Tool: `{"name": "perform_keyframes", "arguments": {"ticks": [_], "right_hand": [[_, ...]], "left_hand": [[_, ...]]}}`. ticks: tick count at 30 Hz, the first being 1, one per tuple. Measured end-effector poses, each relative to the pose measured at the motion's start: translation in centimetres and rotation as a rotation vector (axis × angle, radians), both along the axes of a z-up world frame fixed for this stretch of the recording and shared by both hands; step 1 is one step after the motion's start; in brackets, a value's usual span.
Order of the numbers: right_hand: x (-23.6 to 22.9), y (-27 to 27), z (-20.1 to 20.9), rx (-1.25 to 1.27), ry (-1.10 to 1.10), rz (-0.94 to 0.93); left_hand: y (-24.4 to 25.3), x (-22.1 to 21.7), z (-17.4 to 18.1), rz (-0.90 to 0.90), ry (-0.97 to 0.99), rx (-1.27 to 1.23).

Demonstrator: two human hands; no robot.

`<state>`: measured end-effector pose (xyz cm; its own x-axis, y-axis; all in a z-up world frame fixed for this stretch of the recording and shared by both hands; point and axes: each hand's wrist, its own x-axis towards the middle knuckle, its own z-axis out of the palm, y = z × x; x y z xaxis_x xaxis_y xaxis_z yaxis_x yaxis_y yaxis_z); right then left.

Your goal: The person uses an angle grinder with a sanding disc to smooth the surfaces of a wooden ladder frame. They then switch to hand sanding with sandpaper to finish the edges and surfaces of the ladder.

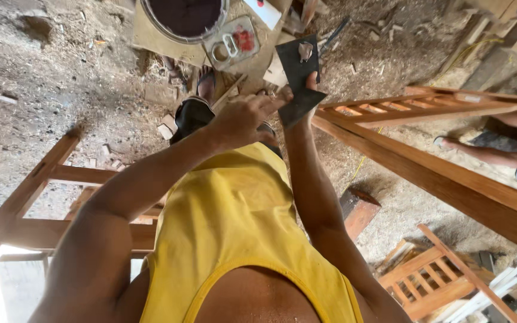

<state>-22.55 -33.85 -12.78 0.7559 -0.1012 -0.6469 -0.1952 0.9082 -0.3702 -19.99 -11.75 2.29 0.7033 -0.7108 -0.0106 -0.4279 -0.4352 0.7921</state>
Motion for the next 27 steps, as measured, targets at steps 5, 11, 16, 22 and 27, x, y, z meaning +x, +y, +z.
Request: {"name": "perform_keyframes", "arguments": {"ticks": [5,11,16,22,27], "right_hand": [[-2.4,1.3,0.2,-0.323,0.224,-0.109],[-4.3,-0.9,2.3,-0.503,0.207,-0.043],[-6.0,-2.9,3.6,-0.437,0.151,-0.009],[-7.1,-3.5,4.4,-0.45,0.02,0.064],[-7.6,-4.4,5.1,-0.455,0.034,0.144]], "left_hand": [[-2.6,-2.2,-4.0,0.217,0.315,-0.318],[0.0,-1.5,-8.9,0.757,0.998,-0.343],[2.3,-1.0,-14.4,0.81,0.68,-0.076],[1.3,-0.6,-20.7,0.873,0.466,0.133],[-1.5,-0.7,-24.5,0.78,0.171,0.307]]}}
